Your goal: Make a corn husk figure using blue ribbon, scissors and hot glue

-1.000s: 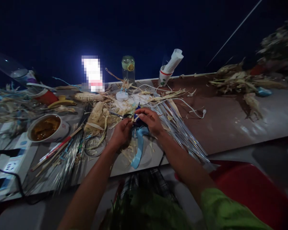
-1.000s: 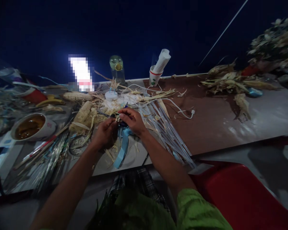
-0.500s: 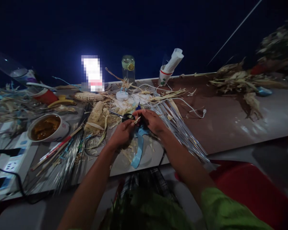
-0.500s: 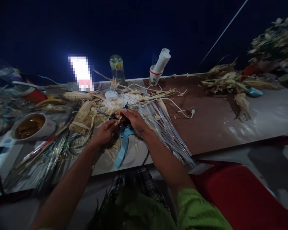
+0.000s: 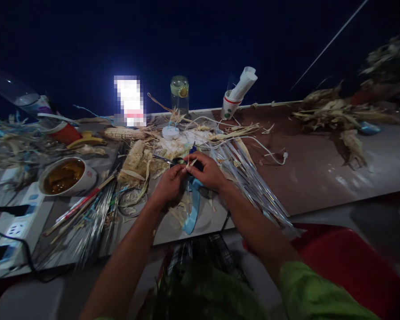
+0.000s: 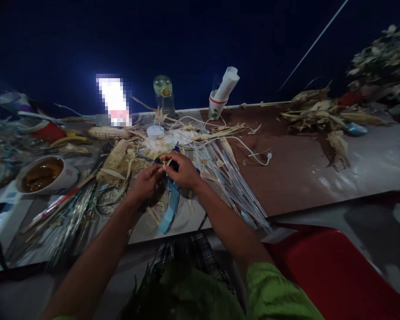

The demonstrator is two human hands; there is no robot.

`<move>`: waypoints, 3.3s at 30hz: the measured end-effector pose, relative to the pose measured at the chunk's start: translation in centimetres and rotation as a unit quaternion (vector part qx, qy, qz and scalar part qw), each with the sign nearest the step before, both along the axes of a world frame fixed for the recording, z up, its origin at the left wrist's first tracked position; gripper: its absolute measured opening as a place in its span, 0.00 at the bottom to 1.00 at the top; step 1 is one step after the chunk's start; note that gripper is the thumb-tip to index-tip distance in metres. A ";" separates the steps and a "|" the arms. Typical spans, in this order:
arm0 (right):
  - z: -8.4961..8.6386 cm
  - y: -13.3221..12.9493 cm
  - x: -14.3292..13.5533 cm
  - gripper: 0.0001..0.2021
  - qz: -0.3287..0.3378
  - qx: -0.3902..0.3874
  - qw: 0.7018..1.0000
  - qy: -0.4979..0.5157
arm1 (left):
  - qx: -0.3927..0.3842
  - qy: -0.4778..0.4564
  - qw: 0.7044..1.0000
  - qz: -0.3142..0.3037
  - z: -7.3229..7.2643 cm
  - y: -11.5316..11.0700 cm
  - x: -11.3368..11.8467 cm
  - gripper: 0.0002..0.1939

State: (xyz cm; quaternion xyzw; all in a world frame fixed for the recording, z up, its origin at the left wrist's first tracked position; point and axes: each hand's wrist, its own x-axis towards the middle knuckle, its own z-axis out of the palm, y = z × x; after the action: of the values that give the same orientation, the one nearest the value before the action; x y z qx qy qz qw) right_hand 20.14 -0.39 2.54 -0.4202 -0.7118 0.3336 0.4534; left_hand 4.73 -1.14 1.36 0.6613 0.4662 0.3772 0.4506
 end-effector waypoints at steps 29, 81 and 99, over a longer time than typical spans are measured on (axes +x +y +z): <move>-0.1 0.4 1.2 0.12 0.112 -0.290 0.917 0.248 | -0.095 -0.052 0.988 -0.112 0.0 -0.3 -0.5 0.18; 0.5 0.3 0.8 0.23 0.055 -0.368 0.870 0.324 | 0.319 0.106 0.940 0.061 0.1 -0.5 -0.7 0.04; 0.2 -0.2 -0.4 0.11 0.062 -0.348 0.891 0.284 | 0.389 0.138 0.897 0.158 -0.8 0.1 -1.2 0.01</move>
State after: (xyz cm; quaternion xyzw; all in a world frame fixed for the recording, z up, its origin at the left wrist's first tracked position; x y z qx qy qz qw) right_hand 19.78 -0.55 2.74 -0.3932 -0.4153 0.6926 0.4395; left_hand 3.58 -1.04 0.56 0.7469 0.4381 0.4997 0.0225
